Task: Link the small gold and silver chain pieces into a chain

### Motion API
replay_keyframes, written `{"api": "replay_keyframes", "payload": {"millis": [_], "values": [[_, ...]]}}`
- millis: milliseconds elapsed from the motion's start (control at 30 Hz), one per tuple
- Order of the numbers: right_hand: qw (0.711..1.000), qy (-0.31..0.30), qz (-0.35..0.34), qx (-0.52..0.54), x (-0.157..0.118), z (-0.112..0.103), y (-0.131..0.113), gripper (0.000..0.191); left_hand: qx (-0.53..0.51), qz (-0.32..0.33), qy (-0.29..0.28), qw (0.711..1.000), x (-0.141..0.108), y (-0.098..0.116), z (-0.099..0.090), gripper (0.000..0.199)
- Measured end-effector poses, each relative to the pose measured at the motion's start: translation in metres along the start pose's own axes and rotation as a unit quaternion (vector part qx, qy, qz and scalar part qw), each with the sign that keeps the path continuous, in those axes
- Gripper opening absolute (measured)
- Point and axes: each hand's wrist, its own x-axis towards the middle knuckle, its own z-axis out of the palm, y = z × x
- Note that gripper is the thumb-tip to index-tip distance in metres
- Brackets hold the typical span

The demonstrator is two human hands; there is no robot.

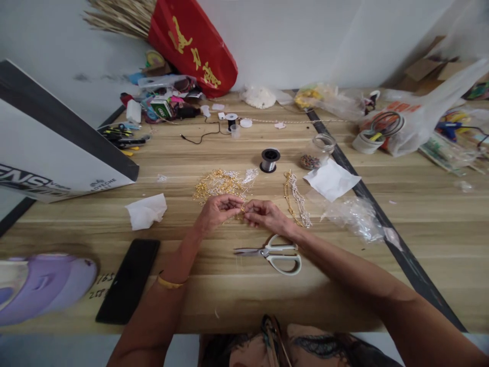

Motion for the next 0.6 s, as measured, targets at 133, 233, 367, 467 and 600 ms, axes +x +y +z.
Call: {"api": "replay_keyframes", "payload": {"millis": [133,233,367,467,600], "values": [[0.999,0.034,-0.005,-0.009,-0.001,-0.004,0.008,0.027,0.123,0.021,-0.002,0.992,0.001,-0.005,-0.002,0.019],[0.998,0.051,-0.020,-0.036,-0.004,-0.006,0.010,0.027,0.159,0.030,-0.003,0.987,0.001,-0.006,-0.002,0.015],[0.996,0.065,-0.032,-0.052,-0.005,-0.008,0.012,0.026,0.149,0.043,-0.009,0.988,0.000,-0.007,-0.003,0.013],[0.995,0.078,-0.036,-0.059,-0.006,-0.010,0.014,0.026,0.174,0.052,-0.015,0.983,0.001,-0.005,-0.006,0.012],[0.991,0.088,-0.043,-0.091,-0.008,-0.011,0.017,0.025,0.195,0.042,-0.015,0.980,0.001,-0.004,-0.010,0.010]]}}
